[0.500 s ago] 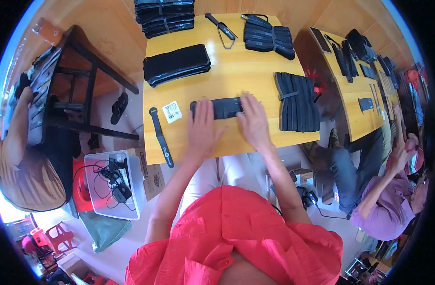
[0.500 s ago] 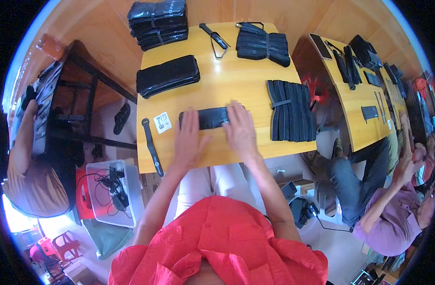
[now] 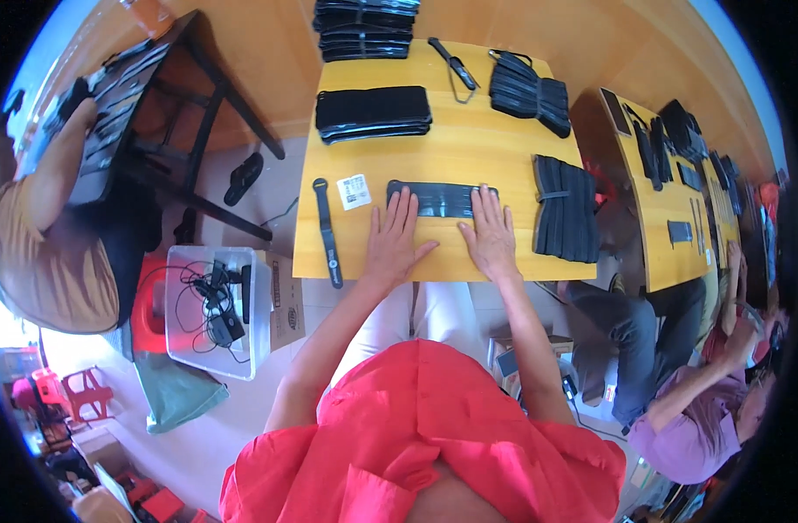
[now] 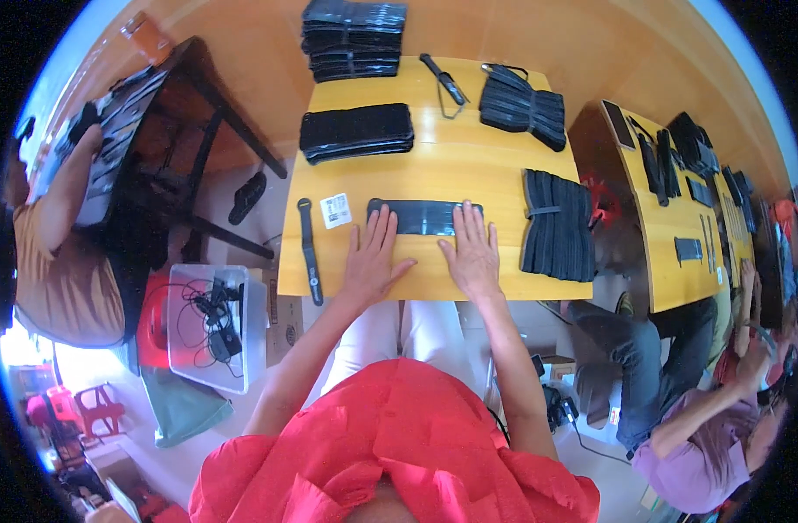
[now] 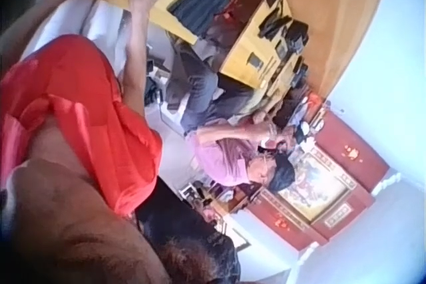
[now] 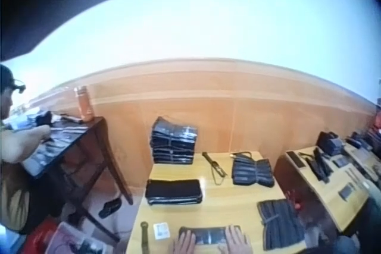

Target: Manually assembling and inspecting black elastic straps by attaching plastic buckles at a workshop table.

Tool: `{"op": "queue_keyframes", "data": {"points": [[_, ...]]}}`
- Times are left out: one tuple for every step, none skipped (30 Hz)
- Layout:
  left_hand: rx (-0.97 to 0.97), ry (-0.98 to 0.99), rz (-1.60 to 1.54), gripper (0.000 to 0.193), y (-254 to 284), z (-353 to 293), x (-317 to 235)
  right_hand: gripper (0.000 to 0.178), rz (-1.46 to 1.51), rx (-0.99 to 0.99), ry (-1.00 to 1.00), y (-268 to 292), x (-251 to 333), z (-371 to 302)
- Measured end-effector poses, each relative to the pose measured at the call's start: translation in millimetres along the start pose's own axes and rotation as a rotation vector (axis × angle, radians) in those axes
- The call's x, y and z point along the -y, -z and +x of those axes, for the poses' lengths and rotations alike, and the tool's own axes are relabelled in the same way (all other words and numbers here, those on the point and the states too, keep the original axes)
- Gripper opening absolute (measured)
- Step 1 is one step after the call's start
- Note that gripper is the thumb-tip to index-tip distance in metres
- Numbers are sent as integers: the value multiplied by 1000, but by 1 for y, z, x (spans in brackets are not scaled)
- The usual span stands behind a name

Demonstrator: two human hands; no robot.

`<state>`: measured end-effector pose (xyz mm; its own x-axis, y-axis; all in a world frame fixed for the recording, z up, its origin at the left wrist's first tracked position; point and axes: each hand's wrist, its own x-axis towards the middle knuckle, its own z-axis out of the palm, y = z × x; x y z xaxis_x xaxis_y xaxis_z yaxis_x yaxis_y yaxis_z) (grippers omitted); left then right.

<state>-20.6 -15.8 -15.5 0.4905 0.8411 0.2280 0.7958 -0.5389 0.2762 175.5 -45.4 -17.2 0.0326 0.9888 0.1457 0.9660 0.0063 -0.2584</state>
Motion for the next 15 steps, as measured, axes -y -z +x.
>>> {"op": "queue_keyframes", "data": {"points": [[-40,61,-104,74,4,-5,1,61,1,-34,-14,-1,1,0],[-50,77,-95,74,10,-13,4,61,5,-68,-28,-1,6,0],[-136,153,-163,68,17,-21,8,61,8,-70,-13,3,14,-1],[-219,227,-233,63,25,-31,12,61,42,-127,15,12,27,-5],[-288,259,-333,54,37,-42,18,62,78,-184,41,14,40,-8],[-351,282,-434,46,53,-56,22,62,82,-184,42,10,52,-14],[-381,380,-479,39,68,-66,24,63,215,-167,202,4,64,-18],[-409,477,-524,32,79,-77,27,64,347,-151,361,-1,78,-23],[-493,571,-622,28,79,-93,38,65,359,-134,445,-4,102,-28],[-576,662,-722,24,77,-108,48,65,370,-118,527,-6,126,-31],[-578,657,-721,24,77,-118,51,65,370,-124,527,-12,141,-32],[-623,742,-933,23,79,-127,52,63,334,-101,599,-21,153,-32],[-666,826,-1149,22,79,-135,52,61,297,-76,673,-29,160,-33],[-669,821,-1150,22,75,-142,51,61,295,-80,674,-37,163,-32],[-644,856,-1205,21,72,-147,50,52,300,-141,672,-44,167,-30]]}}
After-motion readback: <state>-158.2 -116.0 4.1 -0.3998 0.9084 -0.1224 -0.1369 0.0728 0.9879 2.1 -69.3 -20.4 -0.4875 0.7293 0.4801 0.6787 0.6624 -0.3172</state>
